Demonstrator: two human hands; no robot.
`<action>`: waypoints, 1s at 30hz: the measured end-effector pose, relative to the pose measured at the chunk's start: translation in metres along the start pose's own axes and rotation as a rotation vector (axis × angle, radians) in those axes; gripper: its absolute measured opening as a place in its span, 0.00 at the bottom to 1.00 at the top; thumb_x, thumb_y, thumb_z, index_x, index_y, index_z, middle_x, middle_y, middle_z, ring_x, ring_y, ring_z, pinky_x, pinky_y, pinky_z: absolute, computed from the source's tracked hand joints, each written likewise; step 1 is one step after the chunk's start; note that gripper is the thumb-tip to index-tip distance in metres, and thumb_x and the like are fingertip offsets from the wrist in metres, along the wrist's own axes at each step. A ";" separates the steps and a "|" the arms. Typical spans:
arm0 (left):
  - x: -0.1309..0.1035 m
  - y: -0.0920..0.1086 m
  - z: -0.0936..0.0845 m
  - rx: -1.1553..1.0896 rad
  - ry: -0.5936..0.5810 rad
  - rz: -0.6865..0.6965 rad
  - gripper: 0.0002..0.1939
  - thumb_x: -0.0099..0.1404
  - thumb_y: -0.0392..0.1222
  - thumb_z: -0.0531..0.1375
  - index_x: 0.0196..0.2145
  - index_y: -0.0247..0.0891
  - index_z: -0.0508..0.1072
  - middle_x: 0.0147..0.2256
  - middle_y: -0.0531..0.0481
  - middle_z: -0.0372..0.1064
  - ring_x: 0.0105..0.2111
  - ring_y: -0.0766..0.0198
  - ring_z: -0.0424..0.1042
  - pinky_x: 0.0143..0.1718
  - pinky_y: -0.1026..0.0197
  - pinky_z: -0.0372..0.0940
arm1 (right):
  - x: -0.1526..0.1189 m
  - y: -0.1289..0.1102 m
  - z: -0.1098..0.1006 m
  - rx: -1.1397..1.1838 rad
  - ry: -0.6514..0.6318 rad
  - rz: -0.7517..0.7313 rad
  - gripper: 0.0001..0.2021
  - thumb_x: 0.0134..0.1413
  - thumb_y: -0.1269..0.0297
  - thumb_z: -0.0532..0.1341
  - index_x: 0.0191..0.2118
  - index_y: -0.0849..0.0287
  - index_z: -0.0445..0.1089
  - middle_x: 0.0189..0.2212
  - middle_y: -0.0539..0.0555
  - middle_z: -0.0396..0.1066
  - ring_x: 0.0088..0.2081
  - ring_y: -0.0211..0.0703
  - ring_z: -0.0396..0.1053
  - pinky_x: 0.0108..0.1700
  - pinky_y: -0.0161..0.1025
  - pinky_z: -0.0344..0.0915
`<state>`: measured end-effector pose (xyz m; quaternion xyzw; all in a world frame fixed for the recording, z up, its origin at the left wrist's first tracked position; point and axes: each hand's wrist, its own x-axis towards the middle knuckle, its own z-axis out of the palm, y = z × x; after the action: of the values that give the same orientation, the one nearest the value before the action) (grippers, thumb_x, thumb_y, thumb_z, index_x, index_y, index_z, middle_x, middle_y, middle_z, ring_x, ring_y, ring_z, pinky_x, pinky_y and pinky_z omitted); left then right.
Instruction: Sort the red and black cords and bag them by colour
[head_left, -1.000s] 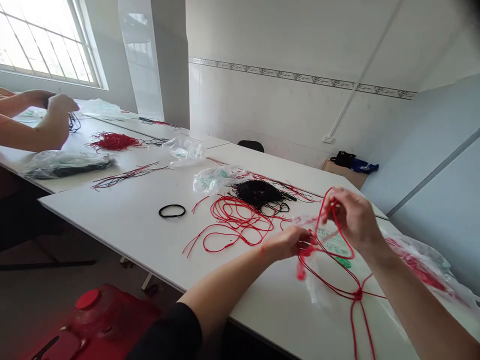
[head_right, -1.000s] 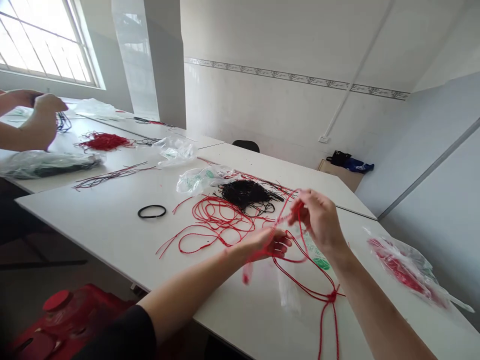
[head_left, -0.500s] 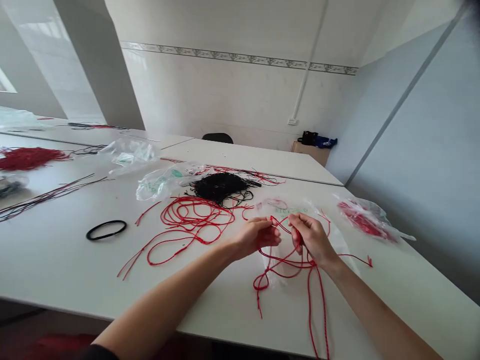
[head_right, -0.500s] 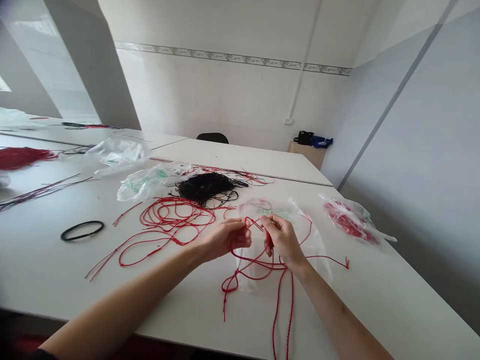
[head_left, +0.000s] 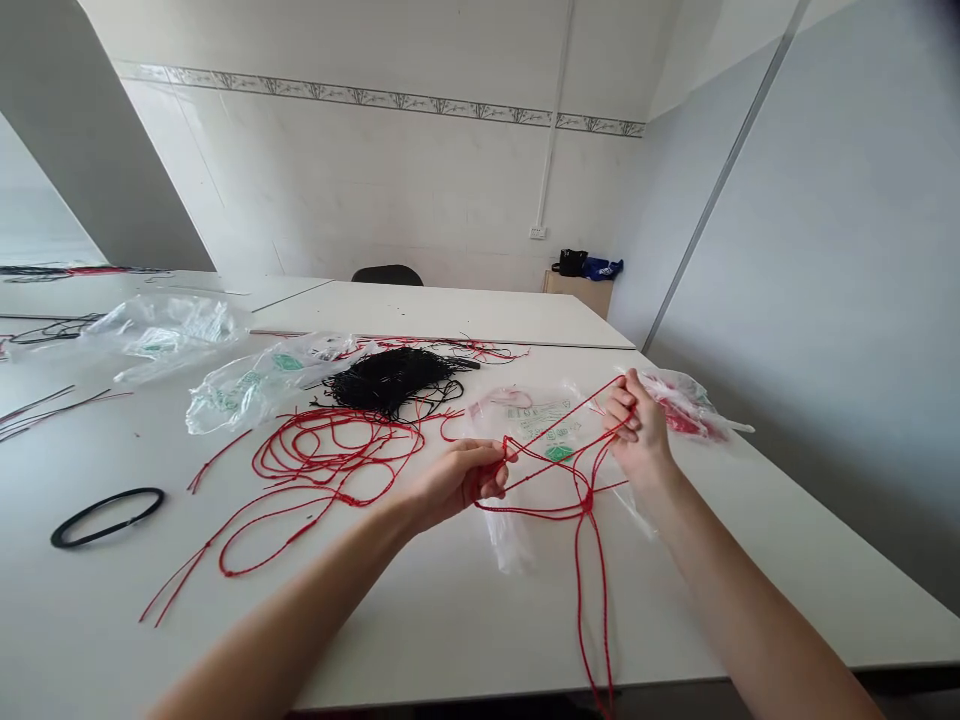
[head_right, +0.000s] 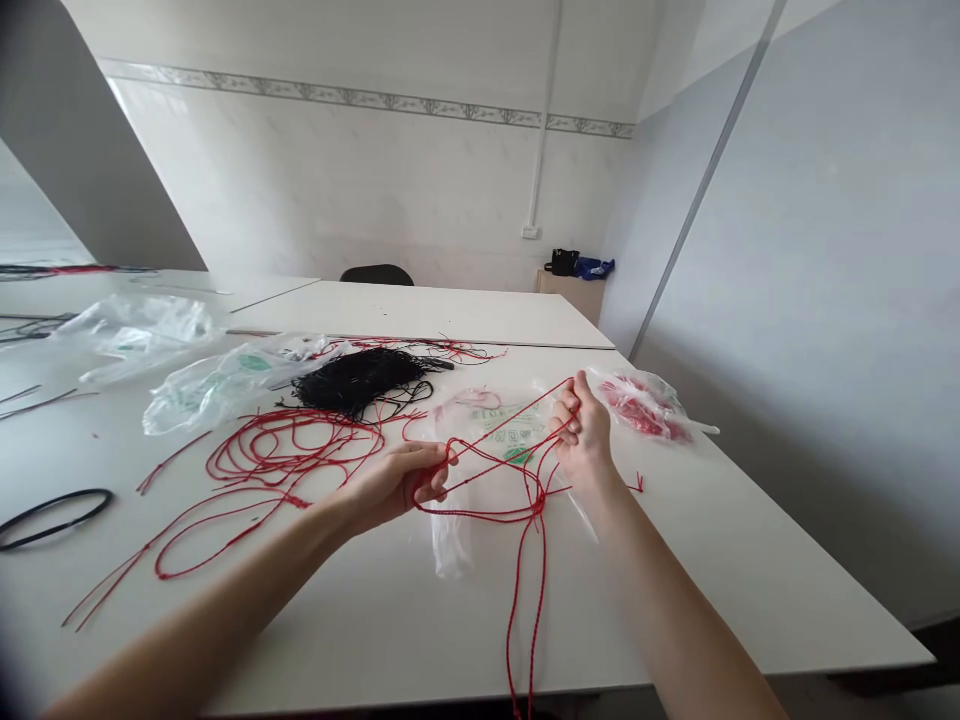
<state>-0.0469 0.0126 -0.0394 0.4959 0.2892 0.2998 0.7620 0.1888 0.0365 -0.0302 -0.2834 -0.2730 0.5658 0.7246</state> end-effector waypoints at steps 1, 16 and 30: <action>-0.001 0.000 0.000 -0.004 -0.014 0.001 0.09 0.60 0.38 0.53 0.26 0.32 0.68 0.20 0.53 0.62 0.18 0.75 0.57 0.32 0.65 0.61 | 0.000 -0.002 -0.001 0.029 -0.002 0.008 0.17 0.42 0.55 0.65 0.26 0.60 0.57 0.15 0.38 0.50 0.10 0.21 0.41 0.06 0.23 0.40; -0.005 0.004 -0.001 -0.244 -0.078 0.133 0.11 0.62 0.37 0.53 0.41 0.31 0.69 0.37 0.43 0.69 0.37 0.63 0.71 0.46 0.58 0.61 | 0.020 0.012 -0.018 -0.222 0.039 0.074 0.14 0.43 0.58 0.62 0.25 0.59 0.57 0.16 0.40 0.52 0.10 0.23 0.43 0.06 0.23 0.39; -0.004 -0.002 -0.001 -0.397 -0.057 0.193 0.06 0.56 0.27 0.55 0.31 0.33 0.66 0.22 0.58 0.55 0.20 0.78 0.57 0.48 0.60 0.60 | 0.019 0.016 -0.018 -0.437 0.107 0.033 0.14 0.38 0.56 0.65 0.24 0.61 0.63 0.14 0.43 0.54 0.15 0.27 0.55 0.14 0.26 0.58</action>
<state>-0.0497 0.0093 -0.0412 0.3698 0.1539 0.4081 0.8204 0.1954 0.0559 -0.0525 -0.4676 -0.3457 0.4892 0.6501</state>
